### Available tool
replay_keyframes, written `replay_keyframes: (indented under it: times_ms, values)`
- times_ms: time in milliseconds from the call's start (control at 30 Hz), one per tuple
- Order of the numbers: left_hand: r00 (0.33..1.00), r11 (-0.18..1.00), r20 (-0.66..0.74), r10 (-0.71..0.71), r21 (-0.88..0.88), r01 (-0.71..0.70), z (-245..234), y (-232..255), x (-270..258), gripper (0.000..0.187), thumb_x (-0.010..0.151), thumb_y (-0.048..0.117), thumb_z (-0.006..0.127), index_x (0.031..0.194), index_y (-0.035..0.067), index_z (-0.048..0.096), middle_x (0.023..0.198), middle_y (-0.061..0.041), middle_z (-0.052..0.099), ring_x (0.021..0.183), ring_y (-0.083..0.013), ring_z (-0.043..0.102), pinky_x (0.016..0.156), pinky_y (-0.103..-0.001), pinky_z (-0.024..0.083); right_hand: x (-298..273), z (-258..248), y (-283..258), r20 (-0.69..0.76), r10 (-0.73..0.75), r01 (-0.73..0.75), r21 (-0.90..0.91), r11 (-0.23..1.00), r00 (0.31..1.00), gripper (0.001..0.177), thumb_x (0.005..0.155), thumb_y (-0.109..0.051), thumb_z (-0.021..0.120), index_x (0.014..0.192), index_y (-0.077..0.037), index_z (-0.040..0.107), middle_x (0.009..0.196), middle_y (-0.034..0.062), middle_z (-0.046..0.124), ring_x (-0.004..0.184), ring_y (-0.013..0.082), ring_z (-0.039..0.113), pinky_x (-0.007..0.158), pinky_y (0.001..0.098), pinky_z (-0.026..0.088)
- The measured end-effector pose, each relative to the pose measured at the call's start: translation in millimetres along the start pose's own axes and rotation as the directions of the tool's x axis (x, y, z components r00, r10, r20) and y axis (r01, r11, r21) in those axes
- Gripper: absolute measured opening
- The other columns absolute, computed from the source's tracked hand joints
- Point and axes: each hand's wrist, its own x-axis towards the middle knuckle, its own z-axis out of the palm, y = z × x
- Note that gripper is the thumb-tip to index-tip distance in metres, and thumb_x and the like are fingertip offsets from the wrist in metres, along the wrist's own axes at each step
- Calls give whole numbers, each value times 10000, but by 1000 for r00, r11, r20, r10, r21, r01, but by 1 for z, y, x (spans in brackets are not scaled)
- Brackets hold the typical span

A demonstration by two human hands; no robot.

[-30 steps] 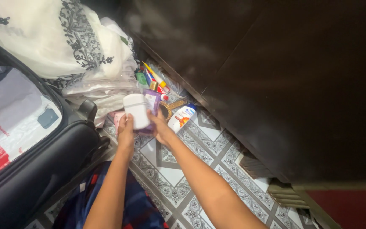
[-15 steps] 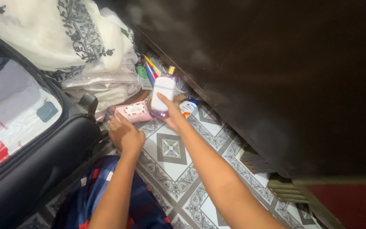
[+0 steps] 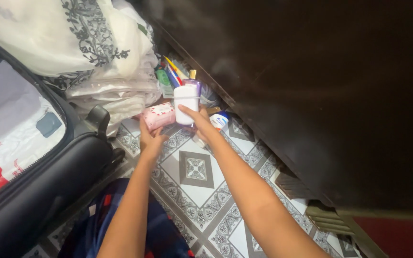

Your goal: Packing clothes and toiletries into a suitcase.

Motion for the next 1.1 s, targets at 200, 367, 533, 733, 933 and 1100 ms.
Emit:
replay_keyframes:
  times_ms: [200, 367, 533, 733, 933, 1100]
  values:
    - [992, 989, 40, -120, 97, 116, 0, 11, 1, 1066, 735, -56, 565, 1636, 125, 24, 1628, -172, 330, 1457, -282, 433, 1101, -314, 426, 9, 11, -29, -24, -6, 4, -59, 998, 1000, 666, 761, -325, 820, 1335, -138, 540, 1118, 70, 705, 958, 201, 729, 777, 395, 636]
    - [991, 829, -90, 97, 558, -31, -1, 4, 0, 879, 790, 93, 699, 1560, 55, 277, 1579, -197, 330, 1389, -344, 450, 1142, -396, 401, 51, 3, -35, -54, -63, 58, -78, 995, 997, 581, 793, -395, 796, 1243, -60, 648, 1003, 86, 741, 846, 211, 738, 762, 392, 613]
    - [964, 642, -168, 206, 767, -4, -2, 14, -11, 794, 745, 80, 679, 1493, 62, 413, 1463, -202, 408, 1343, -416, 420, 1151, -476, 358, 94, 13, -22, 31, -110, 114, -177, 978, 993, 603, 825, -471, 769, 1223, -26, 682, 1014, 103, 756, 854, 189, 739, 769, 353, 586]
    - [963, 625, -183, 200, 780, 19, 0, 31, -17, 758, 722, 85, 695, 1434, 38, 439, 1473, -220, 371, 1344, -431, 402, 1112, -488, 366, 117, 24, 6, -129, -310, 190, -558, 808, 942, 724, 823, -554, 790, 1324, -46, 667, 1170, 142, 711, 1071, 273, 648, 962, 433, 474]
    - [956, 790, -182, 230, 608, -74, -11, -7, 3, 783, 735, 104, 713, 1455, 10, 421, 1465, -239, 405, 1344, -418, 454, 1138, -446, 381, 128, 2, 39, -282, -447, 104, -740, 665, 849, 826, 918, -546, 743, 1500, -60, 416, 1406, 149, 594, 1247, 353, 505, 1070, 507, 324]
    - [956, 814, -175, 236, 573, -96, -13, -22, 15, 815, 731, 83, 707, 1485, 8, 406, 1475, -234, 436, 1354, -403, 470, 1134, -427, 394, 71, -35, 69, -390, -610, 359, -547, 756, 690, 414, 880, -253, 700, 1263, -98, 714, 1295, 96, 755, 1103, 244, 718, 924, 343, 543]
